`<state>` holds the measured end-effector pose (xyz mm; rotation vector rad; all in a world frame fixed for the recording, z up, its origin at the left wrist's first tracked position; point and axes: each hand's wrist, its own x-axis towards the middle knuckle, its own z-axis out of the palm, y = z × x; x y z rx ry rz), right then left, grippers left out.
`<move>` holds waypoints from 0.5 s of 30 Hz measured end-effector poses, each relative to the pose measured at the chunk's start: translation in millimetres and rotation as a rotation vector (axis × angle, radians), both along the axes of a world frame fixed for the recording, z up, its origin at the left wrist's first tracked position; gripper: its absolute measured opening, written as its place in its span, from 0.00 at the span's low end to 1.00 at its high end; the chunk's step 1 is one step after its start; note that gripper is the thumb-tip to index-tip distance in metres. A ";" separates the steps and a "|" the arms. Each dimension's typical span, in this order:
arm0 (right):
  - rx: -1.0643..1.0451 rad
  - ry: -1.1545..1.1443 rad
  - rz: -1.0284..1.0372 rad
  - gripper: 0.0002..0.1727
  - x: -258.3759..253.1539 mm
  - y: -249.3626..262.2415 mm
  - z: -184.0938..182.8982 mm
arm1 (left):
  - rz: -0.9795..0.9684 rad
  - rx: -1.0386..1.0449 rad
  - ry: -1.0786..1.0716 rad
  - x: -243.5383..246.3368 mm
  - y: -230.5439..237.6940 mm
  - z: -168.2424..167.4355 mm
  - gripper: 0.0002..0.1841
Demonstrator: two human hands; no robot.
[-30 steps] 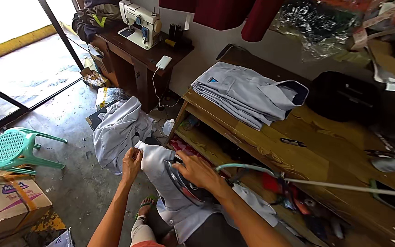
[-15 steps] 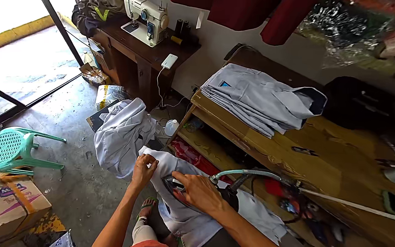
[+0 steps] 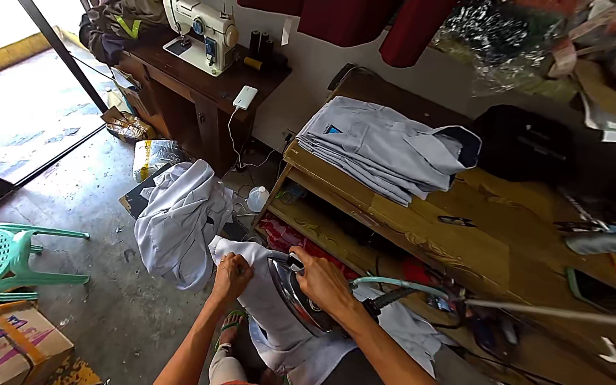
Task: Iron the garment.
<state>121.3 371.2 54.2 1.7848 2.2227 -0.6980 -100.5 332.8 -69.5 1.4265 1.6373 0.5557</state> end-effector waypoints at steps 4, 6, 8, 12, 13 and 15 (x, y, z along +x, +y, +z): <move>-0.008 0.006 -0.043 0.29 3.3 10.2 -3.9 | 0.012 0.016 -0.035 -2.4 -0.9 -3.8 0.17; -0.021 0.027 0.023 0.29 4.4 10.4 -3.9 | 0.014 0.006 -0.045 -3.6 -1.0 -3.9 0.17; -0.035 0.053 0.127 0.29 6.4 11.0 -2.9 | 0.021 0.008 -0.078 -5.3 -0.2 -3.9 0.17; -0.054 0.058 0.228 0.29 11.2 5.9 -1.6 | 0.015 0.020 -0.055 -5.8 -1.7 -4.4 0.17; -0.061 0.061 0.258 0.29 13.3 2.5 0.2 | -0.005 0.021 0.009 -4.3 -1.3 -1.1 0.19; -0.099 0.053 0.345 0.30 17.6 -5.3 4.4 | -0.045 -0.008 0.126 0.7 -1.2 7.9 0.23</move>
